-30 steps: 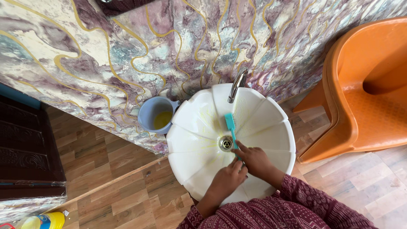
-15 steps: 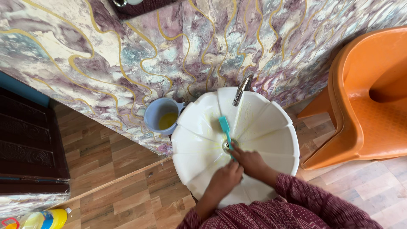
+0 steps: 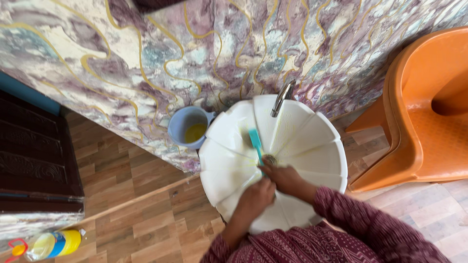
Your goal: The person scrubs the inside of a white, flower-shaped sink using a teal brush. They move the brush in circular motions to clean the basin and the drain area.
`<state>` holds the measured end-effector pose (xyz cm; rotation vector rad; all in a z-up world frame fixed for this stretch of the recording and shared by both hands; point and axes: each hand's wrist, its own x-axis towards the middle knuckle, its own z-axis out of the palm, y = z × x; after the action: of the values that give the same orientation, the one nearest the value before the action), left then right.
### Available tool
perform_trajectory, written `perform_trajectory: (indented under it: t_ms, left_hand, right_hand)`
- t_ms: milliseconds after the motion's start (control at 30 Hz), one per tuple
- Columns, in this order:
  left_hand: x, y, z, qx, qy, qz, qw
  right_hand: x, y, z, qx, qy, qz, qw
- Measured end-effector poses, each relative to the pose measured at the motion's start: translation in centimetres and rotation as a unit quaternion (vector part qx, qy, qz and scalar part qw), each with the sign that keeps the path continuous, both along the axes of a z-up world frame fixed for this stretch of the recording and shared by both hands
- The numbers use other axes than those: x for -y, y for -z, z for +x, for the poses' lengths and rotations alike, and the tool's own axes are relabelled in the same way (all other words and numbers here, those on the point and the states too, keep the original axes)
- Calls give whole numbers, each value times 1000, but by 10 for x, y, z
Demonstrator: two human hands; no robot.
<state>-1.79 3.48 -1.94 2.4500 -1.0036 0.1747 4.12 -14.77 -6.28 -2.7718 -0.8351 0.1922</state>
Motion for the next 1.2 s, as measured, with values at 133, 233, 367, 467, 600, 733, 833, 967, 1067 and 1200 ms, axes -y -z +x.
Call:
perform_trajectory:
  t_ms: [133, 233, 367, 467, 600, 733, 833, 967, 1067, 1200]
  left_hand:
    - [1, -16, 58, 64, -46, -22, 997]
    - [0, -20, 52, 23, -14, -15, 1000]
    - [-2, -12, -4, -37, 28, -10, 999]
    - [-3, -10, 0, 24, 18, -25, 999]
    - [-9, -16, 50, 63, -45, -21, 997]
    - [-17, -26, 56, 118, -36, -71, 990]
    - [-19, -25, 33, 53, -70, -146, 985]
    - [-12, -24, 38, 75, -72, -130, 986]
    - [-11, -20, 55, 108, -76, -108, 985]
    - [-5, -1, 41, 99, -53, -79, 991]
  right_hand:
    - [-8, -36, 67, 20, 11, -48, 999]
    - [-7, -27, 62, -2, -11, -36, 999]
    - [11, 1, 4, -71, -70, 32, 994]
    - [6, -8, 12, -90, -60, 4, 994]
    - [-12, -44, 66, -39, -20, -61, 997]
    - [-8, -54, 76, -78, -22, -34, 996]
    - [5, -42, 59, -126, -142, 125, 974]
    - [5, -58, 66, -121, -48, 48, 990]
    - [3, -67, 80, -53, -19, 73, 996]
    - [8, -41, 67, -110, -53, 81, 989]
